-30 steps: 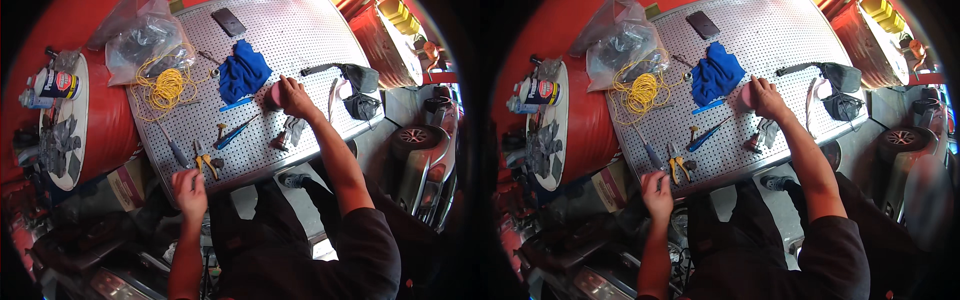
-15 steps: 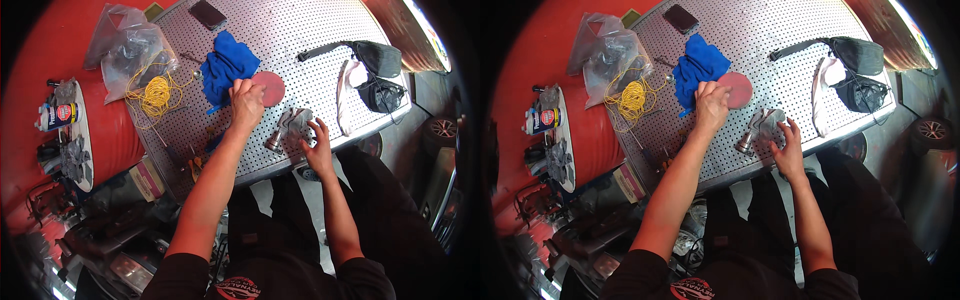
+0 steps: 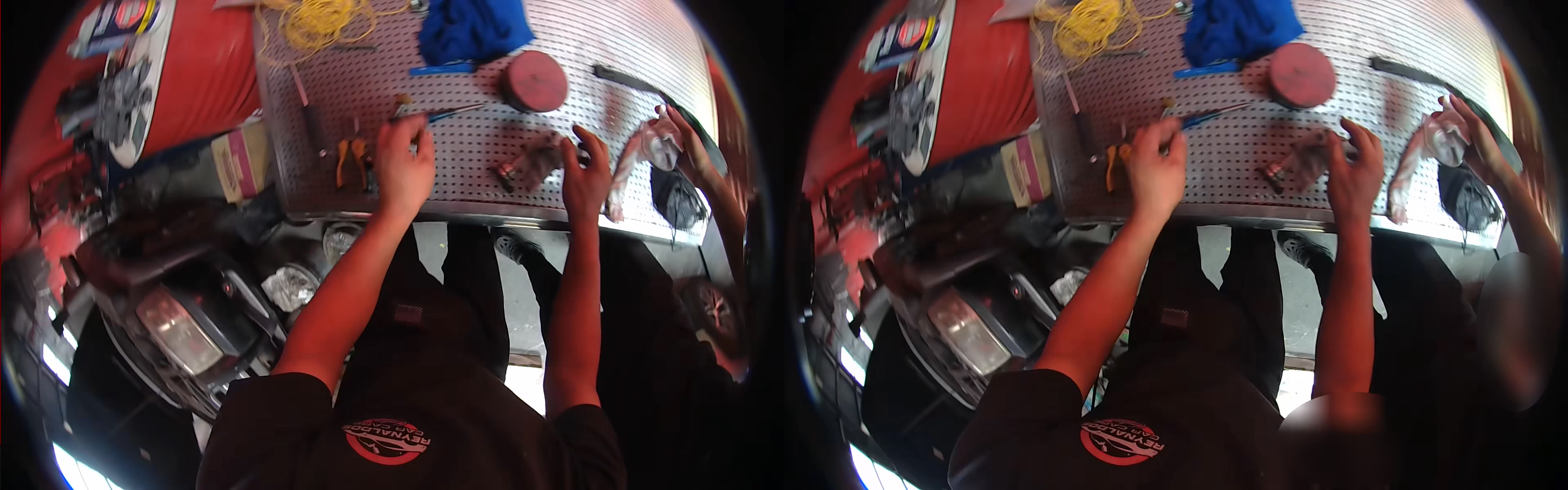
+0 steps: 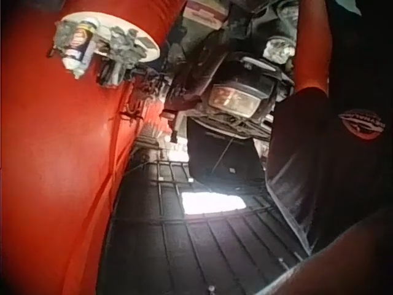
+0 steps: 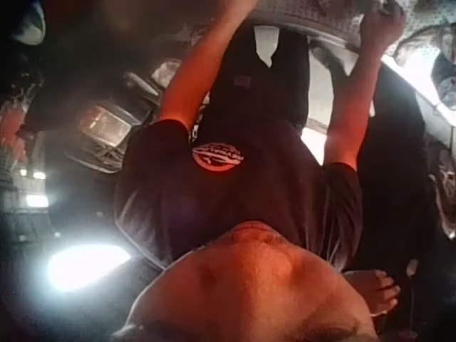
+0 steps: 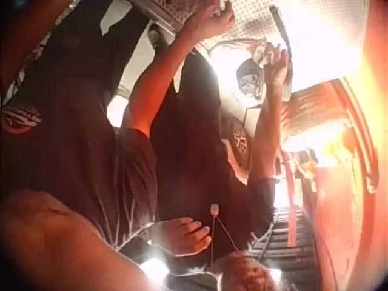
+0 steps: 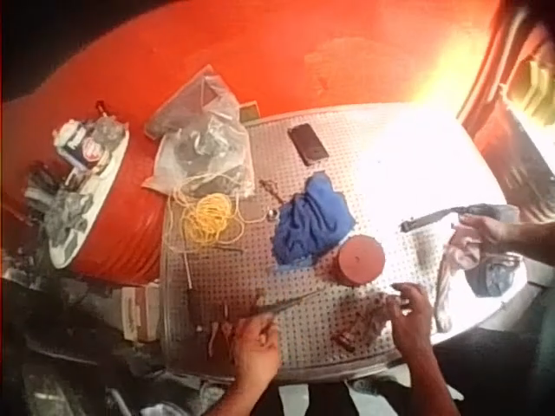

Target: Cleaning and reassembling a mechanical automotive component, possibly an alternator or starter part, using small tools and sandpaper.

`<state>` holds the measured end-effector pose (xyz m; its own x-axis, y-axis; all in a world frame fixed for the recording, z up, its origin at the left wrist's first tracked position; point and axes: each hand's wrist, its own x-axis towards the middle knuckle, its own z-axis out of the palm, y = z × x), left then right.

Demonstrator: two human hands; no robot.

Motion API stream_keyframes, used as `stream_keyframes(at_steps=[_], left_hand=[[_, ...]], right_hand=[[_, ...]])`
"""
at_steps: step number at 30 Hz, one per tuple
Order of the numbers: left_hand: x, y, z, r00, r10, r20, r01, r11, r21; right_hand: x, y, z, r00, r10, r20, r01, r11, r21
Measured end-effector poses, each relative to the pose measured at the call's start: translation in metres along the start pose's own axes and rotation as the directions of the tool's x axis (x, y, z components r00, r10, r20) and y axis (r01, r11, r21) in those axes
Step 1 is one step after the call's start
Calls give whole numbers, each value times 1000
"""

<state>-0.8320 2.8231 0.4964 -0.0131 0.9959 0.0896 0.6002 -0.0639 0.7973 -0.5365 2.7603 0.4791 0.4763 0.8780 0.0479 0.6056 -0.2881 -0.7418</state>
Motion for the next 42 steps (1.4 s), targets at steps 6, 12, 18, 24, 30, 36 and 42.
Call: stream_keyframes(at_steps=[6,12,18,24,30,36,42], left_hand=[[-68,-114,-94,999,-54,-9,53,913,405],[-45,-133,-98,999,0,48,-22,895,446],[-38,-122,-91,956,-19,291,-139,849,509],[-30,-135,-100,962,-21,271,-117,868,482],[-48,-164,-149,999,-10,-50,33,881,472],[-49,-221,-189,965,-183,-187,259,773,580],[-26,-228,-176,999,-9,-52,38,806,591]], right_hand=[[-61,-30,68,975,-111,194,144,976,-164],[-112,-82,179,904,-233,358,277,958,-78],[-126,-100,218,919,-248,306,285,955,-80],[-117,-107,208,968,-160,194,186,975,-125],[-52,-88,202,902,-258,345,343,915,-212],[-33,-101,202,868,-238,436,349,917,-194],[-3,-136,240,928,-19,372,166,914,-370]])
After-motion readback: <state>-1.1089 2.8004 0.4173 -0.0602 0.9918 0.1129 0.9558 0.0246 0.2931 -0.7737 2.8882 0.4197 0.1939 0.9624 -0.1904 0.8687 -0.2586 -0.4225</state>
